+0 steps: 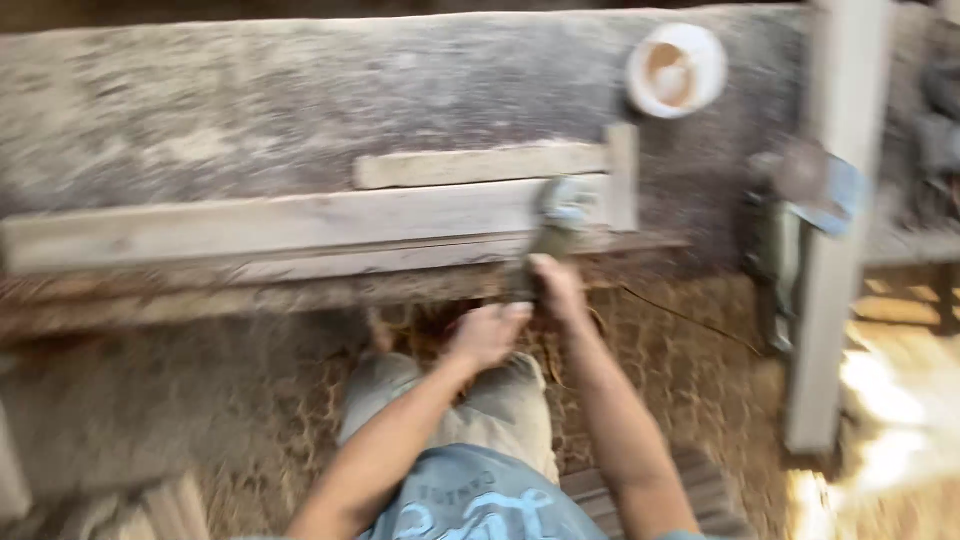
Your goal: Sanding wooden planks with a power sander and applying wood filler or glue.
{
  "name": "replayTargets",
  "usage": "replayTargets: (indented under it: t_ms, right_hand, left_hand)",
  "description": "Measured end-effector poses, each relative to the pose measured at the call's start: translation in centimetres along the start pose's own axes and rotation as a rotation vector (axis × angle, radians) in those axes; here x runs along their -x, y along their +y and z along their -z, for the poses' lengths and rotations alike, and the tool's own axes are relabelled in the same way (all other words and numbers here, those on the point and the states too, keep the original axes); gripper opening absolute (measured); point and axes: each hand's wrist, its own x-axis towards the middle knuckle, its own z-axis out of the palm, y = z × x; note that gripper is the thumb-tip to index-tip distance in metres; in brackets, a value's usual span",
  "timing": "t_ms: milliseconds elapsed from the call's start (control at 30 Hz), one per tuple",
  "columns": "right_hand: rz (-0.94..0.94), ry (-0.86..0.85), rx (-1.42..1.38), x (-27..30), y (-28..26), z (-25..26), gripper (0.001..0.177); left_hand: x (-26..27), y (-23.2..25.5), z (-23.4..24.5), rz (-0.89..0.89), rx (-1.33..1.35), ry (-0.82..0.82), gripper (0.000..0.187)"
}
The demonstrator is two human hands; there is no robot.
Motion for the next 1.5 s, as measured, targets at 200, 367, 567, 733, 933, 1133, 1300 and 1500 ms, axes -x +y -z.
replayTargets:
  t_ms: [200,367,567,733,933,1133,1300,1500]
  right_hand:
    - [0.120,0.150,-0.240,-2.6,3.9,2.4,0.033]
    - [-0.116,-0.032,-0.134,0.1,6.6,-11.2,0.020]
    - [-0.170,-0.417,0.133,3.8,10.4,-33.8,0.051]
    - [-0.267,-0.733,0.064,9.9,11.7,-40.3,0.056]
    - [0.183,-0.676,0.565,14.5,3.4,-40.0,0.088]
    - [0.327,-0.804,0.529,15.2,-4.5,-30.6,0.075]
    - [0.294,-0.580,0.362,14.7,-4.7,-20.7,0.080]
    - [-0.035,0.362,0.528,12.3,-2.0,-5.8,0.082]
  left_hand:
    - [-2.7,-2.8,-1.3,0.186,0.016,-0.207,0.080]
    - [3.1,-14.0,5.8,0.480,1.099,-0.091,0.047]
    - [10.4,-24.8,13.9,0.477,0.612,0.535,0.054]
    - [19.9,-28.8,17.6,0.301,0.669,0.621,0.027]
    - [18.5,-30.0,20.4,0.103,0.559,0.425,0.022]
    - [13.7,-19.3,21.8,-0.459,0.324,-0.210,0.034]
    - [7.5,-11.8,17.4,-0.472,0.367,-0.725,0.051]
    - [-8.1,-15.2,18.6,-0.130,-0.681,-0.030,0.056]
